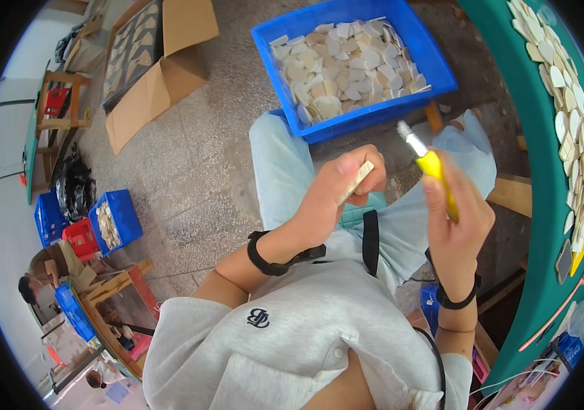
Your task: Scraping and cleaning small white ceramic or shell pieces using a hand-held tool.
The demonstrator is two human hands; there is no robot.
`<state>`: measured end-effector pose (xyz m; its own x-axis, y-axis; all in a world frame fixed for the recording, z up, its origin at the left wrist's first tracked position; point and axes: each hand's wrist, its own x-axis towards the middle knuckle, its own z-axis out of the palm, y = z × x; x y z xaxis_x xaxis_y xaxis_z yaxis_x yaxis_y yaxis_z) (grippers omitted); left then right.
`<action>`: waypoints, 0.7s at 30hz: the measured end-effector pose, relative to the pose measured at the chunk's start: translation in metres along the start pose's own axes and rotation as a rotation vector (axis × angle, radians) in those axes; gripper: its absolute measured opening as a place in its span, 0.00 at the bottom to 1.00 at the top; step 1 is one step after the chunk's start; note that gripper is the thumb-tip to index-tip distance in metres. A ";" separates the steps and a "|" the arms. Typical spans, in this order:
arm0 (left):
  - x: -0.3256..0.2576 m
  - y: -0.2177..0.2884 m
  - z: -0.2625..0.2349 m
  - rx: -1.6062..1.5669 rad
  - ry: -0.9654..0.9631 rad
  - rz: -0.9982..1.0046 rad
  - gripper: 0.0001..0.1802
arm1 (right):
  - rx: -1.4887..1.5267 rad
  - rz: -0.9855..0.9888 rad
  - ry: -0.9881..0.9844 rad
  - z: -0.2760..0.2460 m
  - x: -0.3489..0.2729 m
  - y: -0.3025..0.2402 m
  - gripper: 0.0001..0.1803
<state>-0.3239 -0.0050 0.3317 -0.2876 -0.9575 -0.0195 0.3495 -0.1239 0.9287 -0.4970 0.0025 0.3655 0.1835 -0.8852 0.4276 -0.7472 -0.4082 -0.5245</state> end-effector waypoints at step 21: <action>0.065 -0.043 0.062 0.437 -0.344 -0.079 0.25 | 0.669 0.531 0.126 -0.010 -0.029 0.054 0.21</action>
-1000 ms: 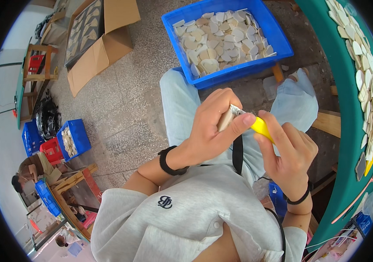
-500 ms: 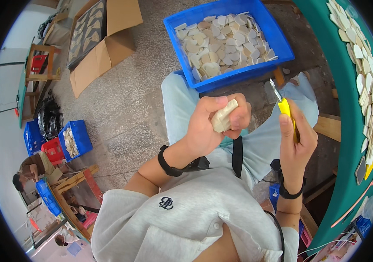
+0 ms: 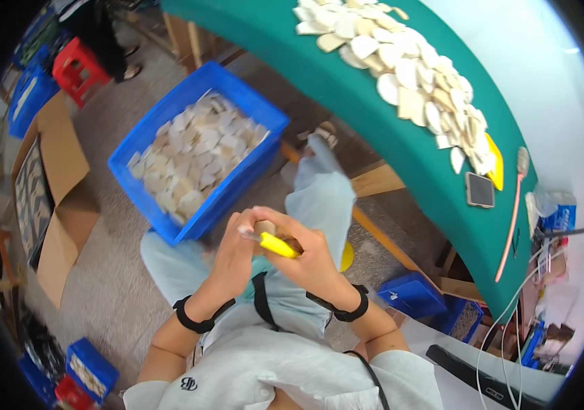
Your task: Scraping and cleaning small white ceramic or shell pieces using a hand-held tool.
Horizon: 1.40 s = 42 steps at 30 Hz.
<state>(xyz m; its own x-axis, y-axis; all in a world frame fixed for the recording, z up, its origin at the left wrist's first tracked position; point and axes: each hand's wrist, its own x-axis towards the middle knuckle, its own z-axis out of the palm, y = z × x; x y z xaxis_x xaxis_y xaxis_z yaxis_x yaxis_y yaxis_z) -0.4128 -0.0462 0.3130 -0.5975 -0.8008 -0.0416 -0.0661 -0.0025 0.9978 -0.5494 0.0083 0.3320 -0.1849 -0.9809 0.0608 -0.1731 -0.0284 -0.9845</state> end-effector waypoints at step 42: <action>0.281 -0.369 -0.193 0.906 0.192 -0.565 0.22 | -1.024 -0.190 -0.034 -0.071 0.101 0.109 0.09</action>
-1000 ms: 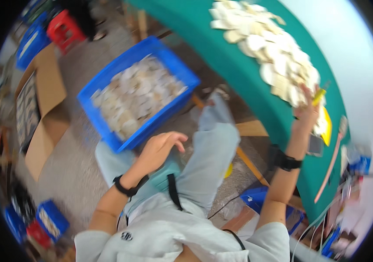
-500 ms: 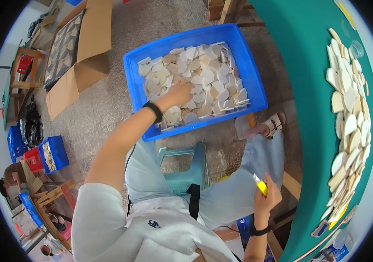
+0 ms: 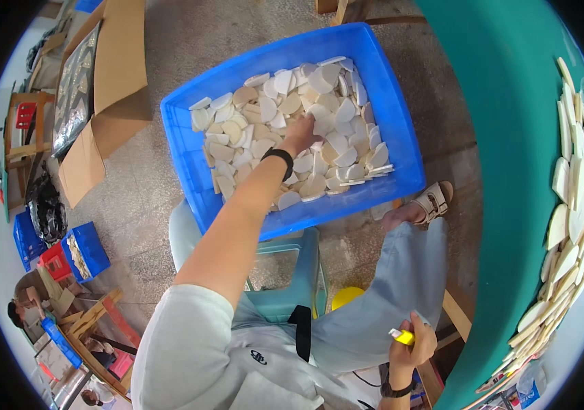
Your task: Scraping and cleaning small white ceramic or shell pieces using a hand-held tool.
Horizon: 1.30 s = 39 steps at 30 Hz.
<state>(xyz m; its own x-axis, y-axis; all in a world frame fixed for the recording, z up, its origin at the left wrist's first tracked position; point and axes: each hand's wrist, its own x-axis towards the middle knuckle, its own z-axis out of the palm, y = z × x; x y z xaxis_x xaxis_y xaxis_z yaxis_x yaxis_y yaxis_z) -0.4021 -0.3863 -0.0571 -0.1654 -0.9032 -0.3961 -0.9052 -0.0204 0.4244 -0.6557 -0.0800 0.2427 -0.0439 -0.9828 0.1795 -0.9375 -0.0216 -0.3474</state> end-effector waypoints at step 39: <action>-0.497 0.105 -0.203 -1.948 -0.330 0.115 0.17 | 1.338 0.134 -0.145 -0.053 -0.067 -0.200 0.18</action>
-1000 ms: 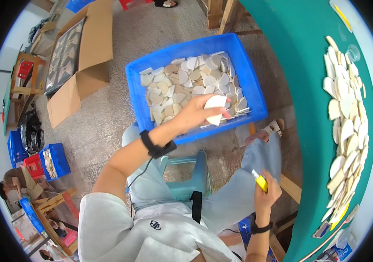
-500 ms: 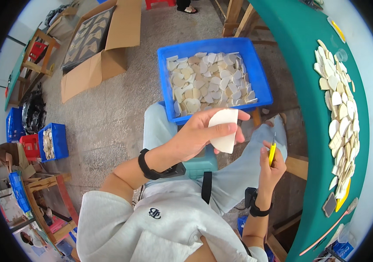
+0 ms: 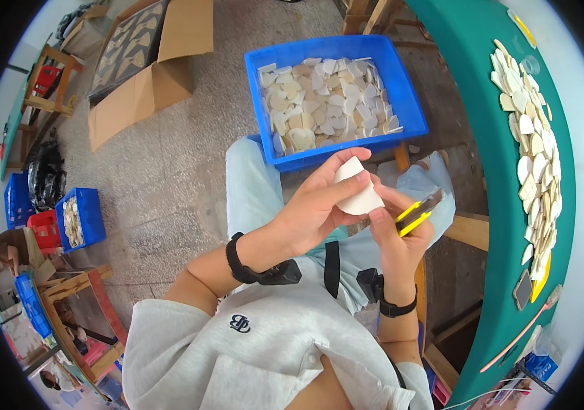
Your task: Scraping and cleaning small white ceramic or shell pieces using a hand-held tool.
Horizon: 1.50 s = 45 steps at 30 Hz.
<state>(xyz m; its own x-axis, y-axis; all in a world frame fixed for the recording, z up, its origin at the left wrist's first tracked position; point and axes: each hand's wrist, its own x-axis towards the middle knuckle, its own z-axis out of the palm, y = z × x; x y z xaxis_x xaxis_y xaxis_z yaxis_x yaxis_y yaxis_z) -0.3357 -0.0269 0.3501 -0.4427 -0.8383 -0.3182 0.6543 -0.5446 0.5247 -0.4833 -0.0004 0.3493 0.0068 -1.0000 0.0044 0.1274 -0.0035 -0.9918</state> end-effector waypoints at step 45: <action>-0.015 -0.012 -0.011 0.947 -0.049 0.589 0.13 | -1.188 -0.586 -0.233 -0.025 -0.010 -0.048 0.19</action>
<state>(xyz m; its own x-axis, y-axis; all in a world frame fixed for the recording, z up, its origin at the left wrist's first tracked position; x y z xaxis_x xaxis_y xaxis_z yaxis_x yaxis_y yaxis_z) -0.3299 -0.0085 0.3398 -0.2550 -0.9463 0.1989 0.0478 0.1931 0.9800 -0.5139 0.0101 0.3937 0.4306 -0.8249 0.3663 -0.7606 -0.5501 -0.3448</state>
